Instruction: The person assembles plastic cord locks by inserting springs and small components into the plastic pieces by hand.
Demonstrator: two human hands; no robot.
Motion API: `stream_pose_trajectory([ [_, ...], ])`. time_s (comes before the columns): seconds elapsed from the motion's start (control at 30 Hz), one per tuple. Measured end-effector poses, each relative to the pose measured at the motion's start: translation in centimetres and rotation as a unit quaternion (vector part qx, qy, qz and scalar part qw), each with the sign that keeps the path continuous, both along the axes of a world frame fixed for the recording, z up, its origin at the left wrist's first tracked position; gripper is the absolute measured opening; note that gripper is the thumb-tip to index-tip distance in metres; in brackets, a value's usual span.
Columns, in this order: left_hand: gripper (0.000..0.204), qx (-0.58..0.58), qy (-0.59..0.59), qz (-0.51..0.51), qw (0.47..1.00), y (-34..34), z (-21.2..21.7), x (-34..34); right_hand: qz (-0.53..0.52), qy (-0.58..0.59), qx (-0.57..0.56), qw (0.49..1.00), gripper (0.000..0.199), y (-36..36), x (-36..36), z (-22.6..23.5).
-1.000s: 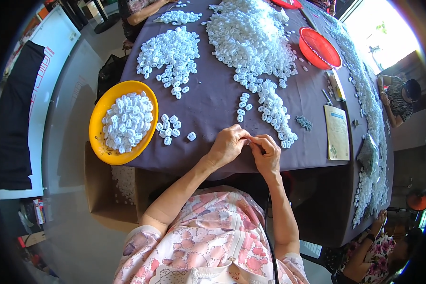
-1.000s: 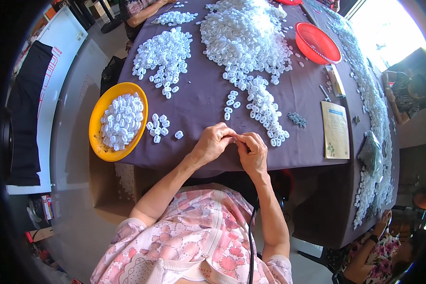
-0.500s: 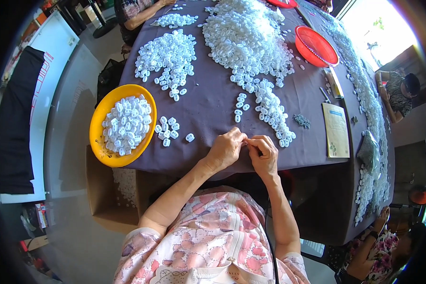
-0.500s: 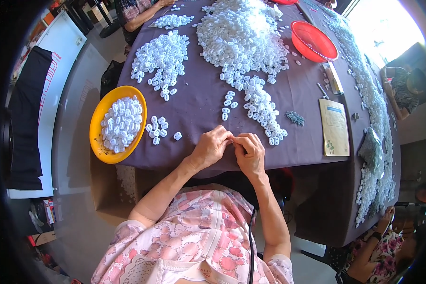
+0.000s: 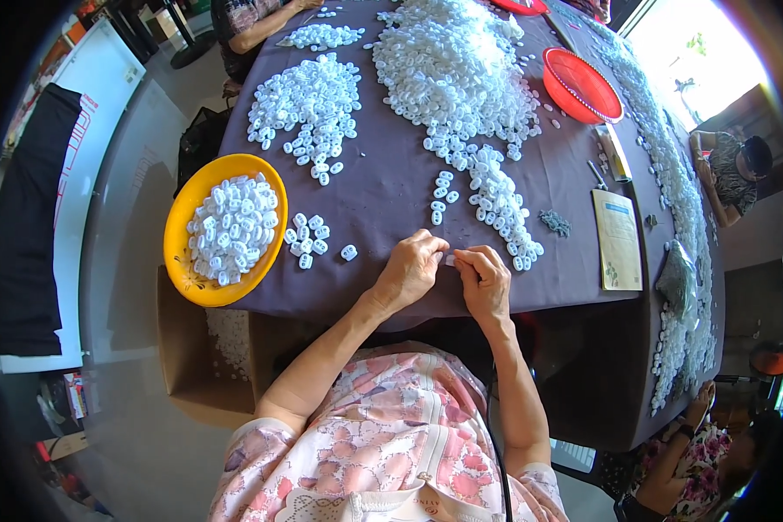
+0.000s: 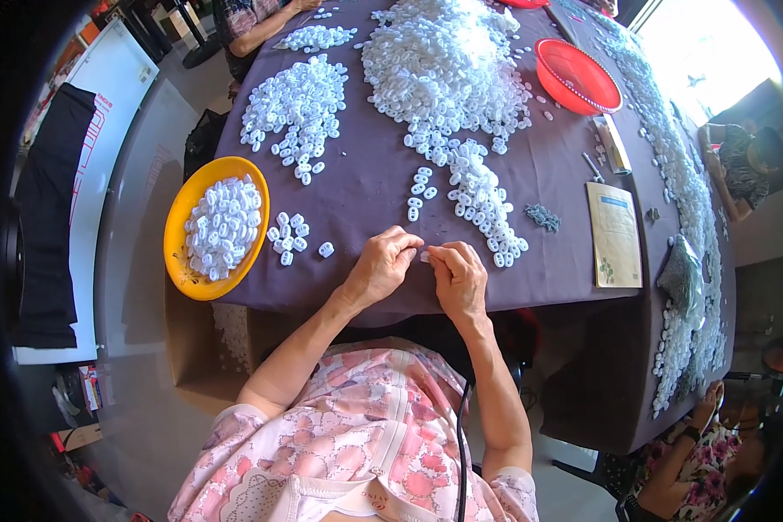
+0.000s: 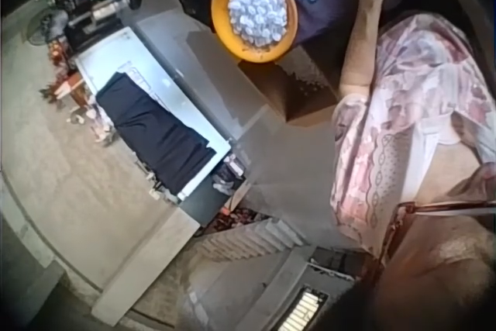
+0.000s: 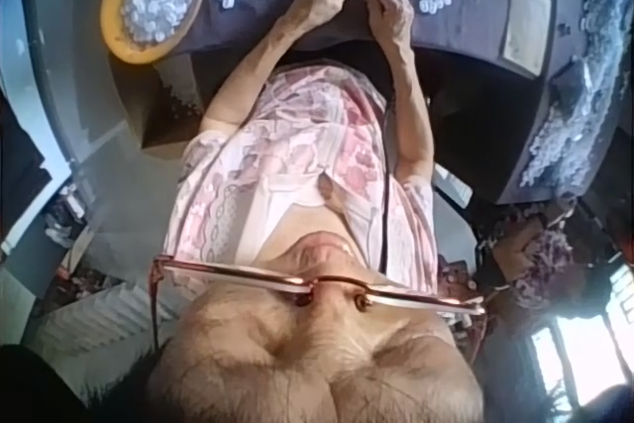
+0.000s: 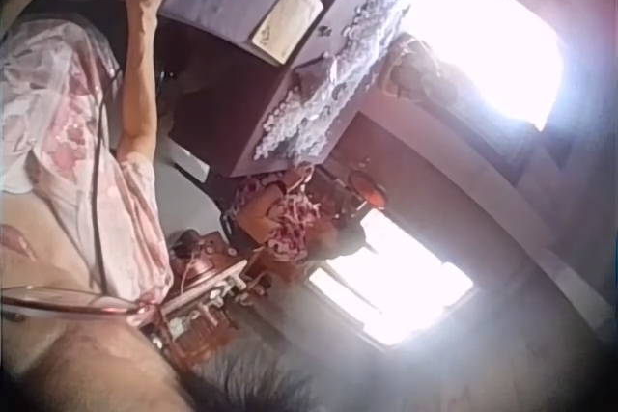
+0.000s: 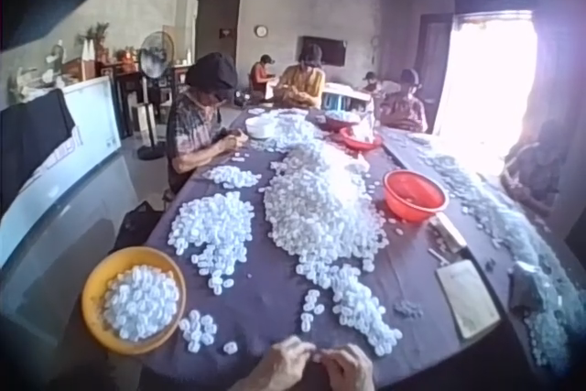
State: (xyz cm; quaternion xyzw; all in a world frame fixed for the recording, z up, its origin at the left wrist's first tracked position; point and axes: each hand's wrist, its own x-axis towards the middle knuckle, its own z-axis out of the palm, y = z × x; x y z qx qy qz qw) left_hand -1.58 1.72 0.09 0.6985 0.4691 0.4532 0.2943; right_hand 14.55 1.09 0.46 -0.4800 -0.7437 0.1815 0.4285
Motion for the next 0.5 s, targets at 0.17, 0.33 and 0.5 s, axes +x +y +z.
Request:
stream_pose_trajectory([
  [0.17, 0.008, -0.061, 0.021, -0.031, 0.997, -0.1, 0.4, 0.2, 0.001, 0.002, 0.003, 1.000, 0.008, 0.0, 0.0, 0.1],
  [0.33, 0.008, -0.028, 0.090, 0.001, 0.996, 0.1, -0.2, 0.6, 0.009, -0.018, 0.033, 0.999, 0.007, 0.1, -0.1, 0.2],
  [0.5, 0.010, -0.041, 0.053, -0.011, 0.998, 0.1, 0.2, 0.5, 0.023, -0.043, 0.043, 0.998, 0.009, 0.0, 0.0, 0.3],
])
